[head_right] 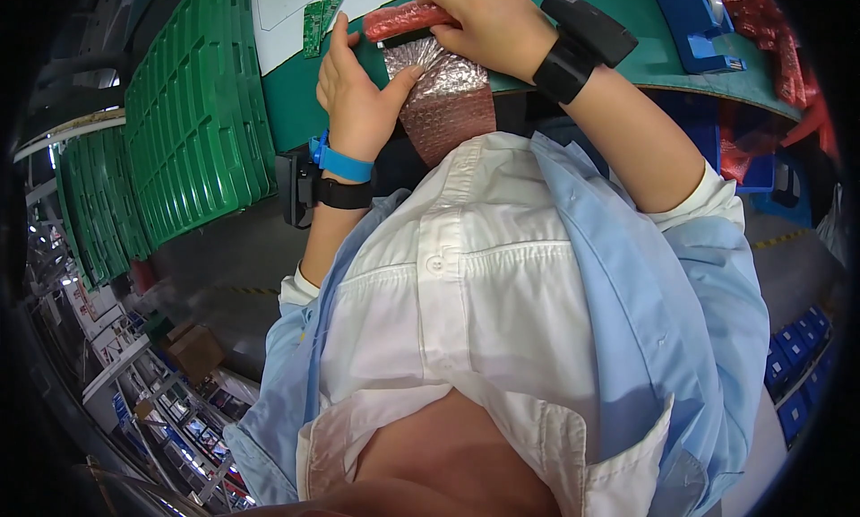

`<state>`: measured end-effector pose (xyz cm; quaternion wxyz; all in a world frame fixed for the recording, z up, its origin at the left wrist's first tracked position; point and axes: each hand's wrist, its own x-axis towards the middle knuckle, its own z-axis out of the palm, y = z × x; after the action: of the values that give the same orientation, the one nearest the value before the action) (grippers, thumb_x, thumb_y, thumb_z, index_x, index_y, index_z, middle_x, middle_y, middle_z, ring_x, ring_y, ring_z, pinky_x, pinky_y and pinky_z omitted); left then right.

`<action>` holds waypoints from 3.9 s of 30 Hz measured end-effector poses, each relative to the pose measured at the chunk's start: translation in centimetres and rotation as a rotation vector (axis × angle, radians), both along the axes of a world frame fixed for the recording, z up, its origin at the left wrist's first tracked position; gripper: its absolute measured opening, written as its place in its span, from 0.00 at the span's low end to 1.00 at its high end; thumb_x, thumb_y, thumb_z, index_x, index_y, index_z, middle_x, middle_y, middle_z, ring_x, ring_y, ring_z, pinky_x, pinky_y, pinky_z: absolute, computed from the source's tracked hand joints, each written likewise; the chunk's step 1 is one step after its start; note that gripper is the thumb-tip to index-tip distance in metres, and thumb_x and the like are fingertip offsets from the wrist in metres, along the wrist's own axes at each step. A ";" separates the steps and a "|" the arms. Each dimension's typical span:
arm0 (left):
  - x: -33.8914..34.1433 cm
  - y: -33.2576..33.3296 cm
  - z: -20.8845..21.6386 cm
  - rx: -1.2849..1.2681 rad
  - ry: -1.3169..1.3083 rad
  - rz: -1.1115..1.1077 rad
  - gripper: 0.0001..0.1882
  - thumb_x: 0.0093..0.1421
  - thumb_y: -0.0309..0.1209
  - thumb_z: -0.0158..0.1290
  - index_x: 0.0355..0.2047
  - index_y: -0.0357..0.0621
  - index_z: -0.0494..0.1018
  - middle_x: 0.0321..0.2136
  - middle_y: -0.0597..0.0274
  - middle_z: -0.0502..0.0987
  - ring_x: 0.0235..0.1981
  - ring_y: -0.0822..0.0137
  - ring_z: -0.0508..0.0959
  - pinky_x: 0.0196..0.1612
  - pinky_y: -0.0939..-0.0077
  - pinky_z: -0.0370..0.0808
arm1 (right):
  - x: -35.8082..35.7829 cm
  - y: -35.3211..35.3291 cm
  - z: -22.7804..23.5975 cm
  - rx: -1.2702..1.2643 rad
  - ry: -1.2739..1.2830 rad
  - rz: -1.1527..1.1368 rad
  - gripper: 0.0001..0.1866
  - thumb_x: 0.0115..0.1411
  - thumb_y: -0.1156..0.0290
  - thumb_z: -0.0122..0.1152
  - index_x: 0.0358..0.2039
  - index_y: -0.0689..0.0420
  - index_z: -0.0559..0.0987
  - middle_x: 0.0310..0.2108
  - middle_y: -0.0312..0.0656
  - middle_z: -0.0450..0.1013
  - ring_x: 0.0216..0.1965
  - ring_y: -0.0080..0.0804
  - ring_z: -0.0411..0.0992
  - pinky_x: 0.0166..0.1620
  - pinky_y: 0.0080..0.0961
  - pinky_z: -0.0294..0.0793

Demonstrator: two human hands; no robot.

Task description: The person prepares bubble wrap, picks up circuit boards from a green tray, and wraps them into a stack by hand.

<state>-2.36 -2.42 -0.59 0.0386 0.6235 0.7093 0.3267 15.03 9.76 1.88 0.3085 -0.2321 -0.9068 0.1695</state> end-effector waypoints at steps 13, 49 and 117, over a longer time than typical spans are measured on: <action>-0.5 0.1 -0.1 0.045 -0.020 -0.159 0.30 0.48 0.39 0.67 0.53 0.58 0.74 0.52 0.60 0.71 0.58 0.51 0.64 0.60 0.54 0.56 | 1.7 -3.1 -0.5 0.210 -0.021 0.119 0.11 0.49 0.74 0.66 0.35 0.59 0.78 0.34 0.41 0.72 0.40 0.41 0.72 0.43 0.33 0.73; -1.5 1.5 -1.2 0.104 -0.058 -0.118 0.27 0.45 0.46 0.68 0.43 0.47 0.77 0.44 0.56 0.78 0.55 0.53 0.70 0.59 0.57 0.57 | -0.6 2.1 2.1 -0.260 -0.231 0.271 0.18 0.53 0.66 0.68 0.43 0.59 0.77 0.37 0.44 0.75 0.38 0.41 0.73 0.42 0.30 0.72; -1.9 1.1 -0.8 0.107 -0.168 -0.349 0.19 0.54 0.37 0.62 0.45 0.49 0.73 0.45 0.64 0.77 0.55 0.53 0.70 0.60 0.56 0.58 | 1.5 1.3 1.4 -0.398 -0.233 0.316 0.26 0.51 0.78 0.61 0.53 0.59 0.74 0.40 0.47 0.72 0.40 0.44 0.71 0.45 0.32 0.71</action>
<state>-4.24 -1.30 -1.39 0.1203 0.7087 0.5663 0.4031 16.55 11.10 3.27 0.1205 -0.1618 -0.9100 0.3622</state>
